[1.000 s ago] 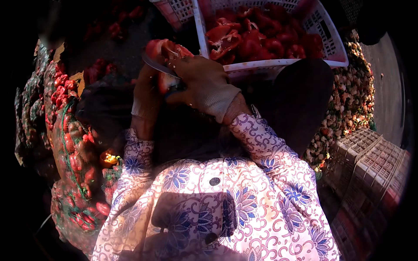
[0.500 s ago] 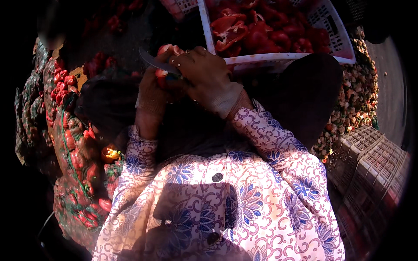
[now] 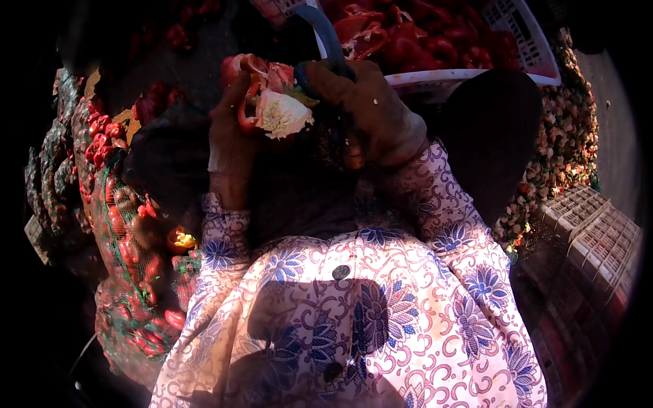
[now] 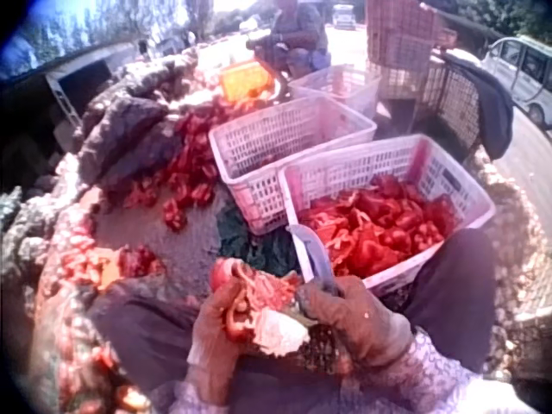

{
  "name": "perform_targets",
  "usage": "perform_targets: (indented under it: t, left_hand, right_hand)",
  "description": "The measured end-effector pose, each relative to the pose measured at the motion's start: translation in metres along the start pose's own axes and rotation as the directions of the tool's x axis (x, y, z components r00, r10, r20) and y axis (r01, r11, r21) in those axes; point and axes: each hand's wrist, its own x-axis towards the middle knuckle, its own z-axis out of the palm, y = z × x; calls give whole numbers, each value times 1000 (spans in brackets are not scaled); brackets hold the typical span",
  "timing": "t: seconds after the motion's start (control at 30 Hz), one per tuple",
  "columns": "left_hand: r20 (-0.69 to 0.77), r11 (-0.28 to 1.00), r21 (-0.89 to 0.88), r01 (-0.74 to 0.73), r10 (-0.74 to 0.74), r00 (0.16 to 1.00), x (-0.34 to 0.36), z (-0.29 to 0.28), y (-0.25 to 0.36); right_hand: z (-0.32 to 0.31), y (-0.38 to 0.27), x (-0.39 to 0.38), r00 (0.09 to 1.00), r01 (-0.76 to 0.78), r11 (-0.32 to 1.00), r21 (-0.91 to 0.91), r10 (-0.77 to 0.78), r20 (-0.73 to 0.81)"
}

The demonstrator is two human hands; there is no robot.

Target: The person uses a curved knife to remove the cores and seeds from red bell peppers by hand, placing the trimmed pepper pieces into a white plastic basket.

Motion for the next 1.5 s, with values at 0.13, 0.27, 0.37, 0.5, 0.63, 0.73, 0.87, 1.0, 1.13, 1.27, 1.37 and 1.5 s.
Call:
perform_targets:
  t: [0.13,0.27,0.37,0.5,0.63,0.73,0.87,1.0,1.13,1.27,1.37,1.5]
  left_hand:
    - [120,746,-590,309,-297,947,13,-5,42]
    - [-5,664,-697,271,-382,924,29,5,68]
    - [-10,707,-686,175,-249,969,34,2,93]
    - [110,856,-491,165,-126,986,50,-16,110]
    - [269,981,-190,-27,79,960,74,-31,166]
    - [330,992,-27,-120,122,936,77,-38,188]
    - [313,980,73,-185,154,937,74,-47,201]
    - [304,974,80,-212,178,936,76,-39,199]
    - [242,979,77,-190,167,956,65,-42,205]
    - [25,994,92,-52,50,998,48,-34,216]
    - [3,962,245,-125,128,992,35,-37,197]
    - [154,934,288,-213,174,973,27,-52,204]
  right_hand:
    - [-27,-18,-8,849,-515,844,148,526,-44]
    - [-19,-9,-9,953,-281,957,-70,270,-141]
    - [2,5,-1,956,-152,962,225,201,-212]
    - [-3,-27,9,966,-225,890,395,257,-30]
    - [-14,-58,21,963,205,863,461,-93,-254]
    - [-23,-70,25,974,180,828,531,-75,-214]
    - [-18,-75,26,963,249,770,587,-133,-235]
    - [-25,-56,25,943,295,882,367,-207,-261]
    - [-21,-52,28,934,288,917,277,-205,-293]
    - [-9,-47,21,907,365,876,315,-258,-333]
    - [-18,-45,22,927,332,899,285,-255,-274]
    - [-29,-40,23,971,223,905,363,-175,-161]
